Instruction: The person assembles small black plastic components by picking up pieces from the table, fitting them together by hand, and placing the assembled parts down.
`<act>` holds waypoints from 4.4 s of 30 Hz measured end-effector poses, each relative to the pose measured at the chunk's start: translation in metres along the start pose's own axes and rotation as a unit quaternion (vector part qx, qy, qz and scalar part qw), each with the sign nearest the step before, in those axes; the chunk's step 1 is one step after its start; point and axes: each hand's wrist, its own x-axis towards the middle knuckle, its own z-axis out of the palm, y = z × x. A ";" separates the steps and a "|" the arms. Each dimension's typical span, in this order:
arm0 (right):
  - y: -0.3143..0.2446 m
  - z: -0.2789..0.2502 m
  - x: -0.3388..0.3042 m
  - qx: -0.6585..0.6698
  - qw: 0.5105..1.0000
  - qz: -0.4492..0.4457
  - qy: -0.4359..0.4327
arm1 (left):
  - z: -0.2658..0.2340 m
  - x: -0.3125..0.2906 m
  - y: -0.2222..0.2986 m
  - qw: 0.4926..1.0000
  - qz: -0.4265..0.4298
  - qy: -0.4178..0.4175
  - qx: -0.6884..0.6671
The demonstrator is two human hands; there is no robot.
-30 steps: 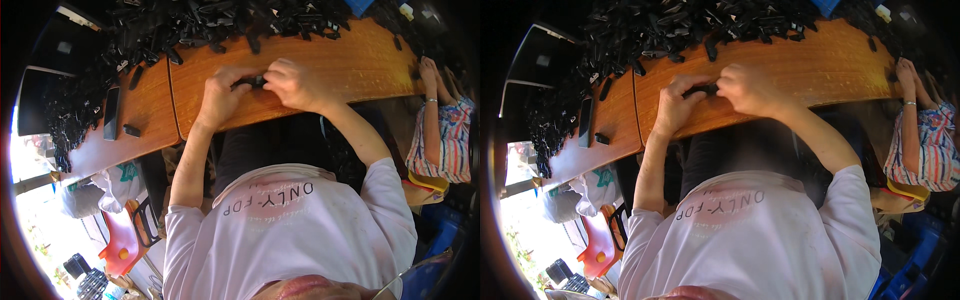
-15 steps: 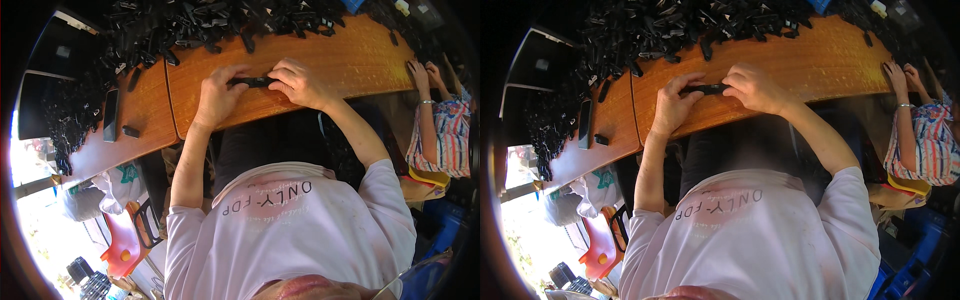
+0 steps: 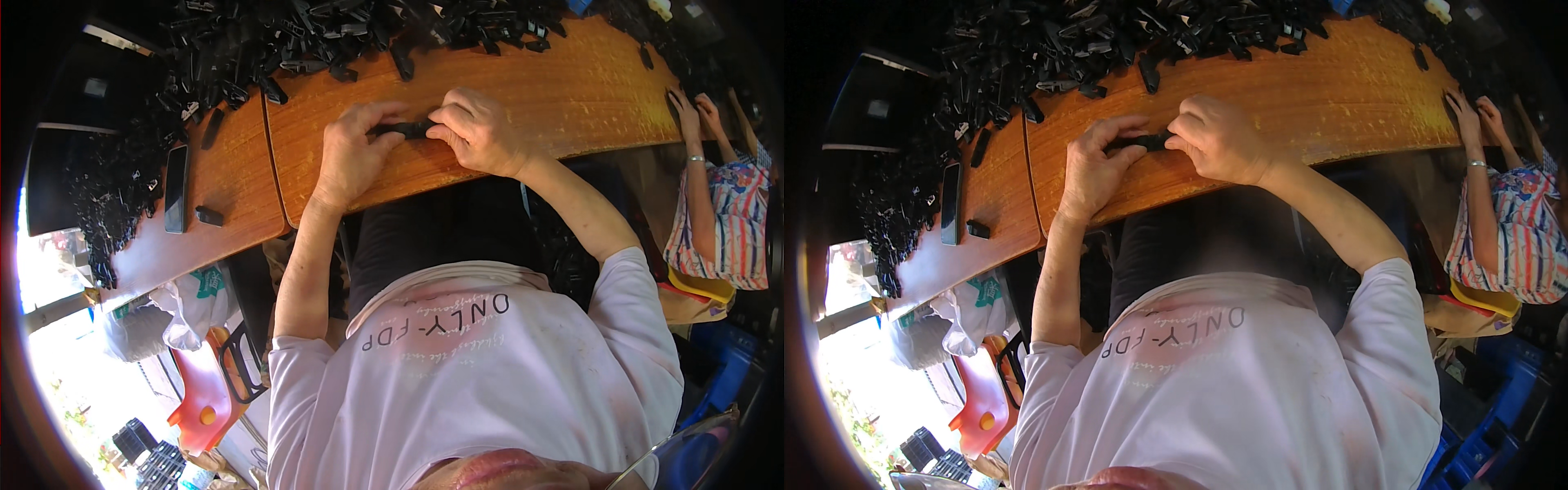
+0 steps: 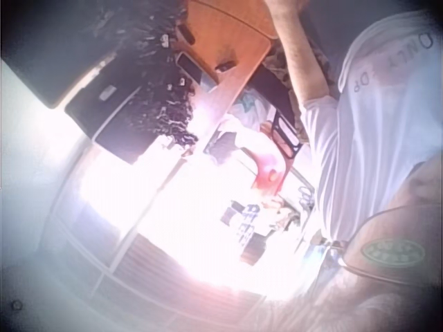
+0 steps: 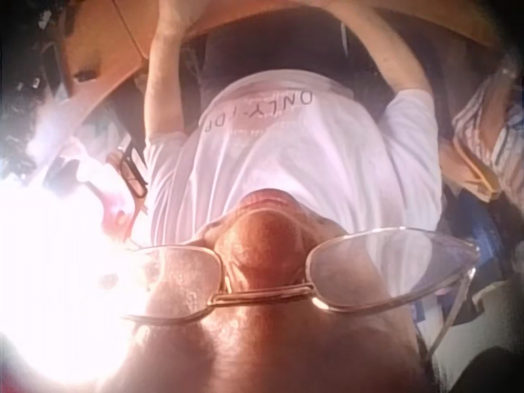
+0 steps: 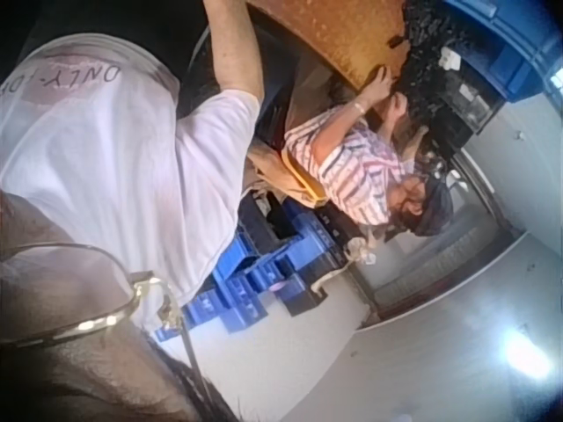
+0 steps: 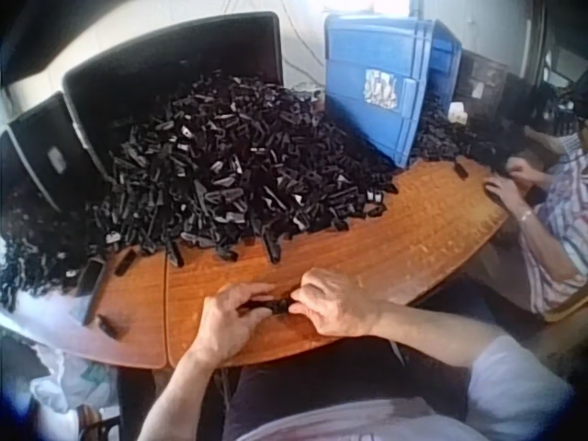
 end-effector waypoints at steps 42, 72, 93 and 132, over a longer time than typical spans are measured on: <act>-0.013 -0.018 -0.017 0.041 0.995 0.082 -0.039 | 0.008 0.000 0.000 1.000 0.017 -0.020 0.008; 0.111 -0.061 -0.039 -0.203 0.964 0.170 -0.015 | 0.003 0.025 -0.031 0.973 0.178 0.144 0.036; 0.017 -0.025 -0.007 -0.213 0.923 0.321 -0.011 | 0.016 -0.015 0.006 0.966 0.146 0.099 0.190; 0.048 0.007 0.028 -0.017 0.988 0.120 0.100 | -0.090 -0.176 0.038 0.968 -0.145 -0.010 0.204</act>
